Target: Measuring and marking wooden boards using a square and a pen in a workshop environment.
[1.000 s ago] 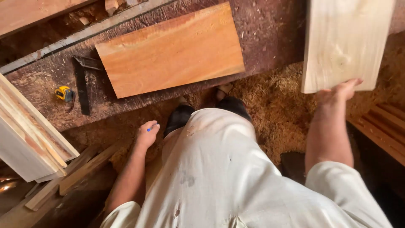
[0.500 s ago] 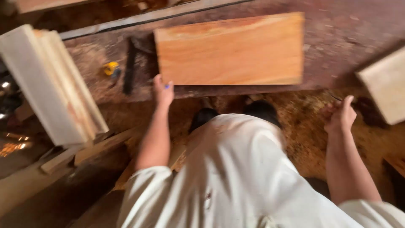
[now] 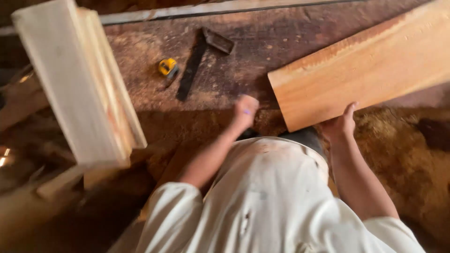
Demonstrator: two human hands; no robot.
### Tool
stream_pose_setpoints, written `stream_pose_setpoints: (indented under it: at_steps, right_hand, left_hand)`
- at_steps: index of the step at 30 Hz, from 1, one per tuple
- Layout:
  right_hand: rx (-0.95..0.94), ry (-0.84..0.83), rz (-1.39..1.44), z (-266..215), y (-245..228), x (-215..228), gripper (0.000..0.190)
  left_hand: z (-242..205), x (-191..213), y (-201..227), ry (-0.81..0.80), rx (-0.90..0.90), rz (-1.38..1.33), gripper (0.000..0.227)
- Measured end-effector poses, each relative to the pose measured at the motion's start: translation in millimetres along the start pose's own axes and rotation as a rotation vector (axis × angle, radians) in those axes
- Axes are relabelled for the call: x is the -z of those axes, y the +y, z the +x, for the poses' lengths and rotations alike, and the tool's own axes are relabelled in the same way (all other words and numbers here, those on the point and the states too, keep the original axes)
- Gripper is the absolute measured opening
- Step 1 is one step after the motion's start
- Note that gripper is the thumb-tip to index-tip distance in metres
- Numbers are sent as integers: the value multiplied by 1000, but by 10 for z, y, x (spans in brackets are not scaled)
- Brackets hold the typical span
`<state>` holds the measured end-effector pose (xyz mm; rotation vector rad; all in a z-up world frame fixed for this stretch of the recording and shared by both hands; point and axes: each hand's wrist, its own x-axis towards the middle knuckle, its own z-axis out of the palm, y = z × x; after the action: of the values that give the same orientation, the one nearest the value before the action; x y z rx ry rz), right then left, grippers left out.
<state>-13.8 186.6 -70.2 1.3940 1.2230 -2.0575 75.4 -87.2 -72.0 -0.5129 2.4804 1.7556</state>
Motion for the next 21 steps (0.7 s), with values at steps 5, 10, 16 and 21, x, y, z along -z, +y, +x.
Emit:
stream_pose_setpoints:
  at_steps: [5, 10, 16, 21]
  right_hand:
    - [362, 827, -567, -202, -126, -263, 81]
    - [498, 719, -1164, 746, -164, 1020, 80]
    - [676, 373, -1606, 655, -943, 730, 58]
    - [1165, 478, -1693, 462, -1012, -34, 58]
  left_hand:
    - [432, 1033, -738, 421, 445, 721, 39]
    - [421, 1298, -1358, 296, 462, 944, 58]
    - [505, 1275, -1382, 354, 426, 806, 49]
    - [433, 1152, -471, 448, 498, 508, 17]
